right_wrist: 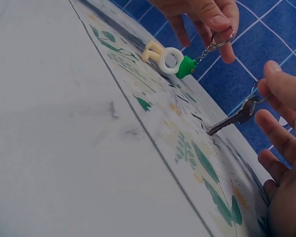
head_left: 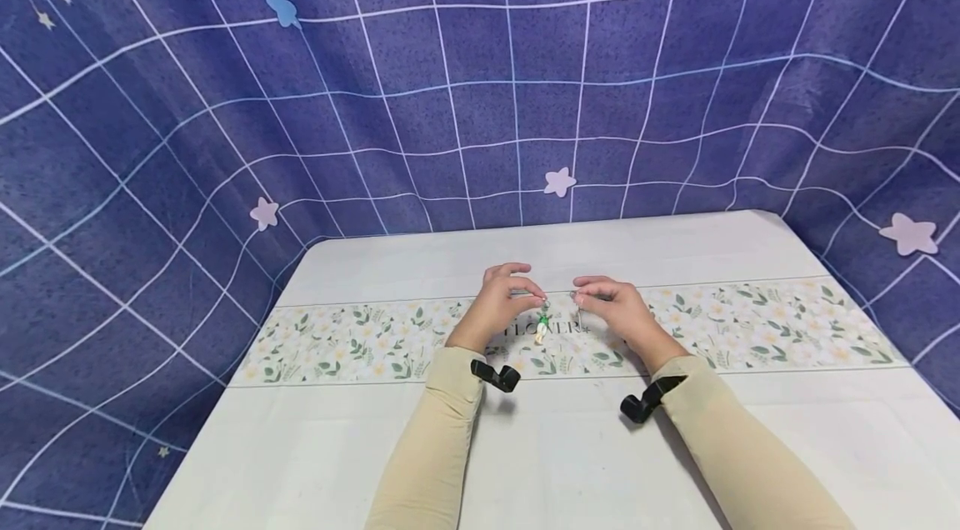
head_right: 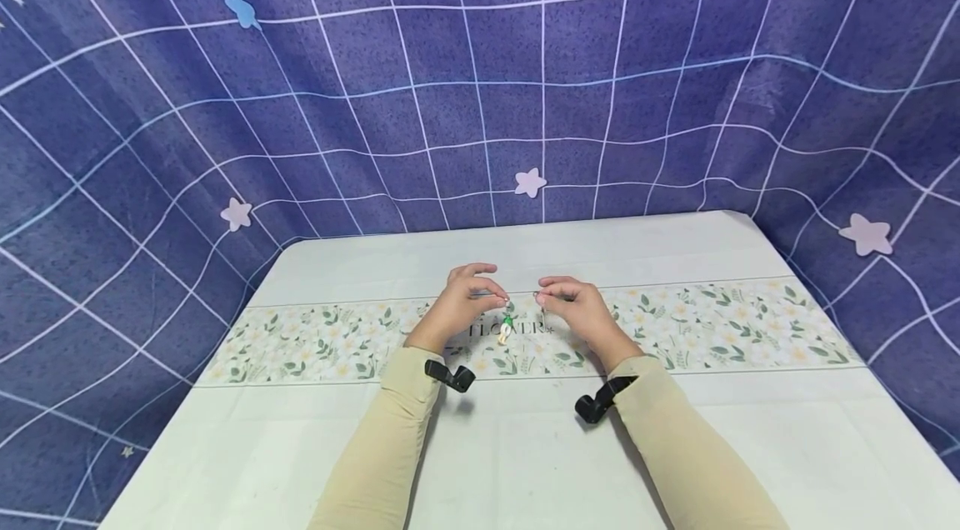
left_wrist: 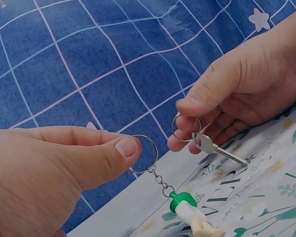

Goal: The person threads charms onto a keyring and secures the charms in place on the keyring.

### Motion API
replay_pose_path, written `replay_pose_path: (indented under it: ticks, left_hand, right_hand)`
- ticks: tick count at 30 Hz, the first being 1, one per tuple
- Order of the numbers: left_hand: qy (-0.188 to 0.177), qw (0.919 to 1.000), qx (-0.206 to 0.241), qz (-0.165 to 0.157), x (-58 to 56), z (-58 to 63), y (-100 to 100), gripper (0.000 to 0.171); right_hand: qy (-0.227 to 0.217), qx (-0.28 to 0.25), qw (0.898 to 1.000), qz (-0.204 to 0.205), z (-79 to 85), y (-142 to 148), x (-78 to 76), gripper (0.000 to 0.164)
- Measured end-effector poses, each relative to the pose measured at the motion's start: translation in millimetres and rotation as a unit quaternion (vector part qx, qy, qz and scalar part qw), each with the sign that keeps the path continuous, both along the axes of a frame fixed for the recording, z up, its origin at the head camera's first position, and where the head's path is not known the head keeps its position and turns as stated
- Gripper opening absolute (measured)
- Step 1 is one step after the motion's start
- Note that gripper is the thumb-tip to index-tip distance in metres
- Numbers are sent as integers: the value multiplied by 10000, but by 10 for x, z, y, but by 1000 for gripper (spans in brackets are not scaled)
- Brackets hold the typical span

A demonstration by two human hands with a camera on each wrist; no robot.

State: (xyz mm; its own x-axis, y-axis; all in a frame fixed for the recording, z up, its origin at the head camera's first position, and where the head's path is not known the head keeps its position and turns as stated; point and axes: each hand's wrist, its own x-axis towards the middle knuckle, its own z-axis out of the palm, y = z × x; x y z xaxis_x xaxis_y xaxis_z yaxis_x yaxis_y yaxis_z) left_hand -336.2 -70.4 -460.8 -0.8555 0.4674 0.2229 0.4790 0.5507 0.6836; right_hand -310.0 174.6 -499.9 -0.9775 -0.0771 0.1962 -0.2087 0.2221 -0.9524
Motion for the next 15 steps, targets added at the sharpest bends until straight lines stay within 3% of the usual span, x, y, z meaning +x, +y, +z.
replay_pose_path:
  ticks: [8,15]
  left_hand:
    - [-40,10000,27,-10,28,46,9,10]
    - [-21,9999,117,-80,49,90,48,11]
  right_hand:
    - [-194,-284,9994,60,13,-11,-9,28]
    - [-49,-504,9984,234,27,-10,13,26]
